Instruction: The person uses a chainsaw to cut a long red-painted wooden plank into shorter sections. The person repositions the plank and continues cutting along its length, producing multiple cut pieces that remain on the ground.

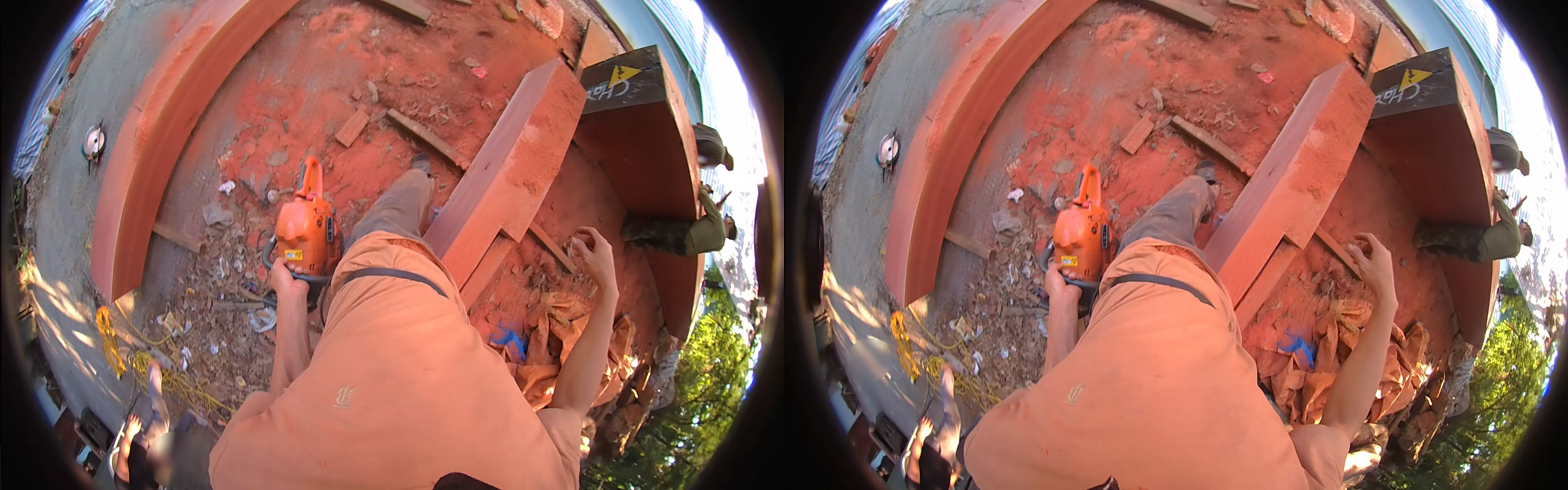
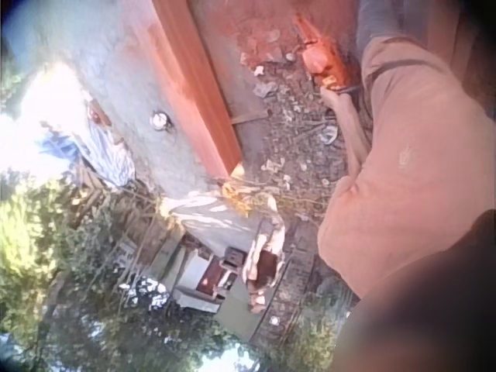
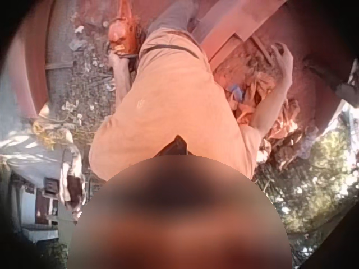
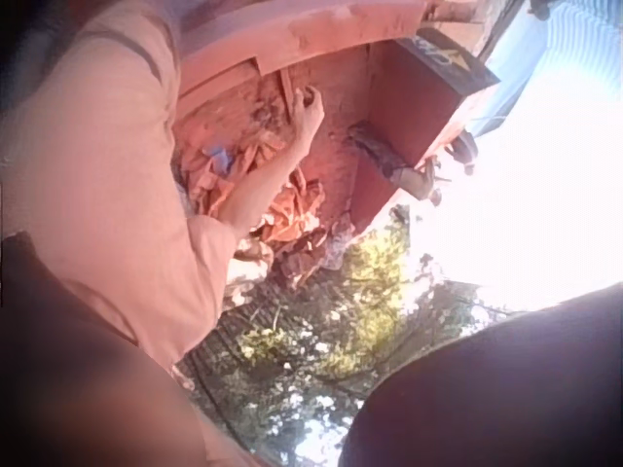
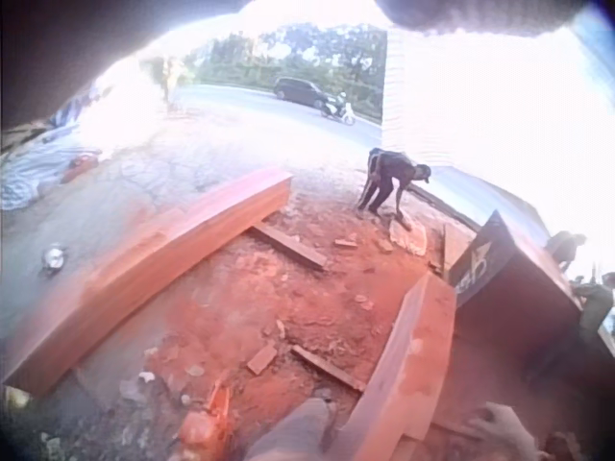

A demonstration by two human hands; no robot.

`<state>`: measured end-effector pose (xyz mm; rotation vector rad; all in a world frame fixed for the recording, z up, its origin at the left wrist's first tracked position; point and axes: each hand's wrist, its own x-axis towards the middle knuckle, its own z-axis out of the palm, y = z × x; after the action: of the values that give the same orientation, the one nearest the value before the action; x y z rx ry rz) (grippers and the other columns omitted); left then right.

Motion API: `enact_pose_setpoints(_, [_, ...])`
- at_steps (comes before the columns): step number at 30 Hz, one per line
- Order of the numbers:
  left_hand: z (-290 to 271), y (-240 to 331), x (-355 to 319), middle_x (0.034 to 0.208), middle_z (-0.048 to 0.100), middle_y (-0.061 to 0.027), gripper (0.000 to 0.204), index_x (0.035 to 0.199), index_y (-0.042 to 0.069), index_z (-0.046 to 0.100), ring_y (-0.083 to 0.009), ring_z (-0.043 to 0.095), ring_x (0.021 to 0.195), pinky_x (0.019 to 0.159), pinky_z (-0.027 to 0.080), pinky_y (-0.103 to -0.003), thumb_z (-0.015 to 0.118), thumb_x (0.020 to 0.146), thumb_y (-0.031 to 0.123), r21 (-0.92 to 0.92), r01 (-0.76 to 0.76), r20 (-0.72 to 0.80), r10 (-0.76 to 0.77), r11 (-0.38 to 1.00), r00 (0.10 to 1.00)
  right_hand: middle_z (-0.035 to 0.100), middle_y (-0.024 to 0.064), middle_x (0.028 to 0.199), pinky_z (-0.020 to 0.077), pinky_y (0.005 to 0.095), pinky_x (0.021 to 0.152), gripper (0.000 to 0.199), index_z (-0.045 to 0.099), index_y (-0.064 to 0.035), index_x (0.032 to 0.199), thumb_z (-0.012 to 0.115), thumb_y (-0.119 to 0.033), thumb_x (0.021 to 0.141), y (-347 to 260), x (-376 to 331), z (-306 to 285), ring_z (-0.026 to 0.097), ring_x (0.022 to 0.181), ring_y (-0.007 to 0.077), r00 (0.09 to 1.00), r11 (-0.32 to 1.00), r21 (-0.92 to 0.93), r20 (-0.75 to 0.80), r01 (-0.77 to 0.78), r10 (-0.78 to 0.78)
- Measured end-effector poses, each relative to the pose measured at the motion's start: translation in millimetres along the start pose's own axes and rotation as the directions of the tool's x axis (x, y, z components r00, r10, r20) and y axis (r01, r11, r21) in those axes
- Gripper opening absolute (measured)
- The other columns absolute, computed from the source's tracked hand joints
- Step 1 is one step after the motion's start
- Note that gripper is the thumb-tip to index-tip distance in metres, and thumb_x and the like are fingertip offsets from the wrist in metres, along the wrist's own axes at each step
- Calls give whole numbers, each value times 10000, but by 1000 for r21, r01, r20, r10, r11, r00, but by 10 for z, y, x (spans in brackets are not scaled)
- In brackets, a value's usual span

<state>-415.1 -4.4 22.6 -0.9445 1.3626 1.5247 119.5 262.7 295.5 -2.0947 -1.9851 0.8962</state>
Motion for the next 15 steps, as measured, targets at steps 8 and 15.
enact_pose_setpoints(8, [71,-81,316,582,421,30,158,755,150,419,-127,420,472,465,374,-317,511,883,149,-75,33,-47,-36,997,998,701,127,841,522,356,701,363,649,-1,1161,719,-237,893,-442,446,148,667,755,196,979,995,-83,197,61,-44])
enact_pose_setpoints(15, [125,-40,133,559,429,19,186,730,168,461,-159,415,464,486,372,-350,580,867,207,-127,16,-22,-19,992,1000,714,167,820,537,355,684,350,671,-3,1111,747,-224,851,-675,1335,228,701,726,230,920,906,-289,335,308,-206])
